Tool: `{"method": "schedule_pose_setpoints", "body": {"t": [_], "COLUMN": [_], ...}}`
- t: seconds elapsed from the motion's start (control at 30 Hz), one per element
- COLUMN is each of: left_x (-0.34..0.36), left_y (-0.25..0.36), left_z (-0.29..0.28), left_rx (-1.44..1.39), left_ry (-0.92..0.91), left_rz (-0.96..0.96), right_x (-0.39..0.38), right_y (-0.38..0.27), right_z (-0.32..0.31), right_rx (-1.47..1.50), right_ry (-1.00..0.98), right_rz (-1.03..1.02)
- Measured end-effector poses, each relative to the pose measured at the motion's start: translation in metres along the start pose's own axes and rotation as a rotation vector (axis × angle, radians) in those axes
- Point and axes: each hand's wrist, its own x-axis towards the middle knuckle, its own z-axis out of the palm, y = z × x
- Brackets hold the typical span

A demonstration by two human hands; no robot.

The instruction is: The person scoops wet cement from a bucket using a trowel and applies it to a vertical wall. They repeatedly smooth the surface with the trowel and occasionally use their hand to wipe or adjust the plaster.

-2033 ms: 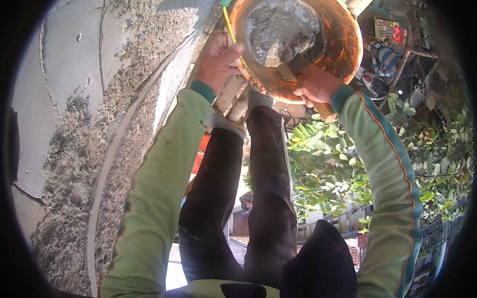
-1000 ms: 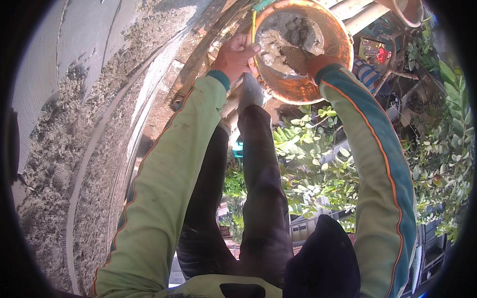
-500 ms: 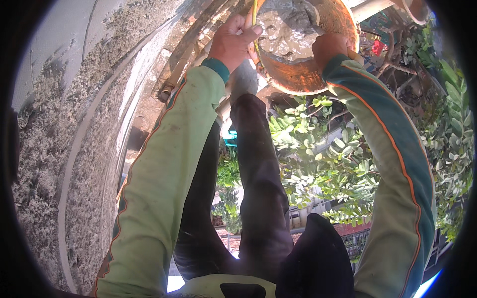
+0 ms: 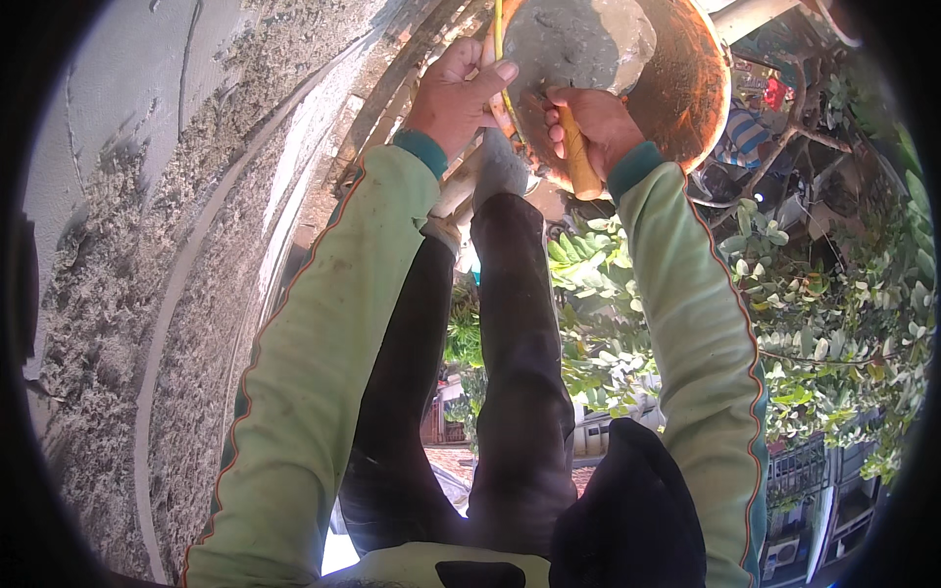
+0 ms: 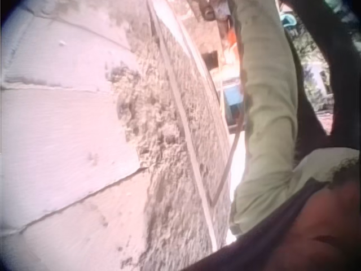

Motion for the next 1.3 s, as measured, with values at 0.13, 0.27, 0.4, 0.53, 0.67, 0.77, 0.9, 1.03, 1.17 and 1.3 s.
{"method": "schedule_pose_setpoints", "body": {"t": [0.13,0.27,0.4,0.53,0.67,0.77,0.9,1.03,1.17,1.3], "left_x": [0.001,0.001,0.001,0.002,0.004,0.004,0.003,0.004,0.006,0.007], "left_y": [0.003,0.009,0.012,0.010,0.010,0.010,0.010,0.006,-0.001,-0.007], "left_z": [-0.002,-0.004,0.001,0.001,-0.003,-0.005,-0.003,0.000,0.002,0.000], "left_rx": [0.007,-0.030,-0.048,0.001,0.058,0.036,0.032,0.071,0.094,0.049], "left_ry": [-0.027,-0.052,-0.013,0.014,-0.019,-0.026,0.024,0.057,0.096,0.082], "left_rz": [-0.030,-0.044,-0.022,-0.016,-0.066,-0.069,-0.016,-0.001,0.095,0.080], "right_x": [0.003,-0.060,-0.113,-0.058,-0.005,0.003,-0.027,-0.081,-0.104,-0.062], "right_y": [0.012,0.030,0.023,-0.013,-0.019,-0.019,-0.033,-0.051,-0.087,-0.090], "right_z": [-0.021,-0.047,-0.055,-0.050,-0.039,-0.025,-0.010,-0.011,-0.012,-0.013], "right_rx": [0.678,0.813,0.419,-0.042,-0.356,-0.608,-1.284,-2.413,-2.561,-2.296], "right_ry": [-0.409,-0.465,-0.169,0.248,0.177,0.189,0.203,0.462,0.672,0.838], "right_rz": [-0.140,-0.201,-0.179,-0.013,0.128,0.268,0.354,-0.031,-0.435,-0.633]}}
